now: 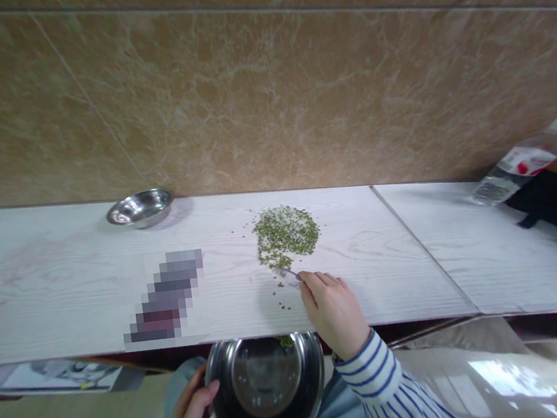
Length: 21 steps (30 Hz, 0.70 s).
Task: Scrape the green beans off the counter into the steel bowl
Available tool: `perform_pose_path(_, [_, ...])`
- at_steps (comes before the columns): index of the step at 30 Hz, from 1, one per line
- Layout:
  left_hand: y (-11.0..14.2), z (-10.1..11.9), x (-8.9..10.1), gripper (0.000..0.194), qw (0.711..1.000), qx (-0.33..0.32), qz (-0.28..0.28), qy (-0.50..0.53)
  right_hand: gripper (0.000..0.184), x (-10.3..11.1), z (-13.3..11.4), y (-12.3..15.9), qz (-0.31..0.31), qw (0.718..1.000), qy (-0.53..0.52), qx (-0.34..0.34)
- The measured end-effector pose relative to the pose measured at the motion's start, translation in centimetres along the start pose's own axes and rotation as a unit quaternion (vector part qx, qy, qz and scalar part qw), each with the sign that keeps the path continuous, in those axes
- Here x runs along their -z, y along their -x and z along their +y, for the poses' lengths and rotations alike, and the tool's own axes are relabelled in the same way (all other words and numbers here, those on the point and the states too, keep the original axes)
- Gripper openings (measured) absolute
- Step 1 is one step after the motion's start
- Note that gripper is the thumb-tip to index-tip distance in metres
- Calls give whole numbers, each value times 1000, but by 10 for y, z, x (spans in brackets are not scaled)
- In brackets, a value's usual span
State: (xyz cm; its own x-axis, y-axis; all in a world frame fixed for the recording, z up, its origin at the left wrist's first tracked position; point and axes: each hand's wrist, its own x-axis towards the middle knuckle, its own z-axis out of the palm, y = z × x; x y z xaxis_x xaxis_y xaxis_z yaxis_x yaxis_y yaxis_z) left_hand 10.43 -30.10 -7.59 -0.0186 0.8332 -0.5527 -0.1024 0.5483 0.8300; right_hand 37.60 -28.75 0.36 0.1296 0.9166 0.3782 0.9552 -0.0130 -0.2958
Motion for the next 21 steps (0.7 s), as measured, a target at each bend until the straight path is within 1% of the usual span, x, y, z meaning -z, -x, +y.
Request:
perform_pose_path(3, [0,1,-1,45,1000,-8,-5,-5,26,1,-1,0,-14,1000,-1,15])
perform_pose_path(7, [0,1,-2,46,1000,-5,4,-11,26,8,-3,5,-33,998,7,49])
perform_pose_path(9, [0,2,-2,46,1000,-1,-2,-6,24,11,-3,7,-40,997,8,64])
perform_pose_path(12, [1,3,-3,47,1000,5,-9,1,22,13,-3,7,-41,997,6,70])
perform_pose_path(16, [1,2,-3,48,1000,5,-10,5,20,11,-8,1,-35,998,14,60])
perform_pose_path(19, [0,0,0,47,1000,0,-17,5,20,7,-17,-8,-47,997,14,67])
perform_pose_path(21, [-1,-1,1,46,1000,-21,-2,-12,18,5,-22,-14,-66,994,14,82])
